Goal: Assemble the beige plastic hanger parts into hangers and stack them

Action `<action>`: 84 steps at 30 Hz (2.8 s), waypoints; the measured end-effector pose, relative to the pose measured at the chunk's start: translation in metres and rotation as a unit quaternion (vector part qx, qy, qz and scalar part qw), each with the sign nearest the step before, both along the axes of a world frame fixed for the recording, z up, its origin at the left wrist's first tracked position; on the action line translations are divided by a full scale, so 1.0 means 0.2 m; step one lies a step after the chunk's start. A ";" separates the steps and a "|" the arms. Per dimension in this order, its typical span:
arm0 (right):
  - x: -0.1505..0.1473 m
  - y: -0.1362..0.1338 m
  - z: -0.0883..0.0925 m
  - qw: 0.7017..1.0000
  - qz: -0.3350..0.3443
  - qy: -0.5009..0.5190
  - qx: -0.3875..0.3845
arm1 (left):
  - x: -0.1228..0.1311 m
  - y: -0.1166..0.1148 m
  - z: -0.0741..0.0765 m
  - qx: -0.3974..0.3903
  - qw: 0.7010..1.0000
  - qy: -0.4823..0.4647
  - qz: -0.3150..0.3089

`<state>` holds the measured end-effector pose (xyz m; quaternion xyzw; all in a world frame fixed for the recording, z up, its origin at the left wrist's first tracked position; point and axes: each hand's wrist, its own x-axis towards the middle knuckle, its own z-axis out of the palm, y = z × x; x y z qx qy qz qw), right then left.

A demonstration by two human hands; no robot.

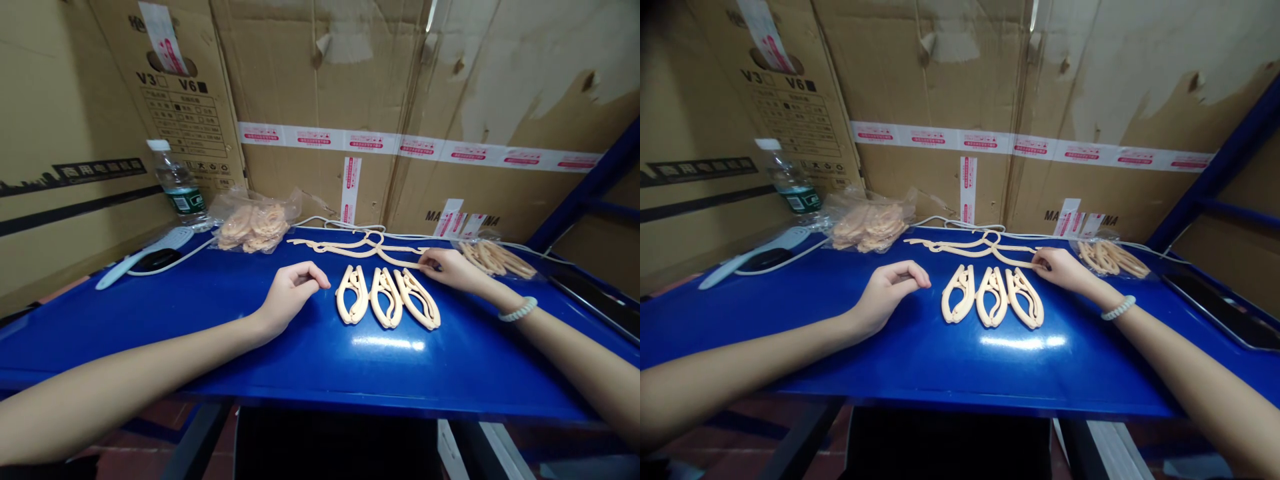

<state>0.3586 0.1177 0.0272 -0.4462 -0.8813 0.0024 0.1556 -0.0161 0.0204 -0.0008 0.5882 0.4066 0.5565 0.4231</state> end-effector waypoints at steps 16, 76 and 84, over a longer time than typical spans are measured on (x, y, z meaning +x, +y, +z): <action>-0.18 -0.33 0.27 0.977 -0.033 0.193 0.084 | -0.02 0.07 0.08 -0.208 0.956 -0.206 0.015; -0.32 -0.43 0.07 0.850 0.013 0.459 -0.258 | -0.02 0.02 0.04 -0.094 0.983 -0.156 -0.037; -0.39 -0.49 0.01 0.817 0.067 0.503 -0.274 | 0.02 -0.05 0.03 -0.048 0.989 -0.018 -0.139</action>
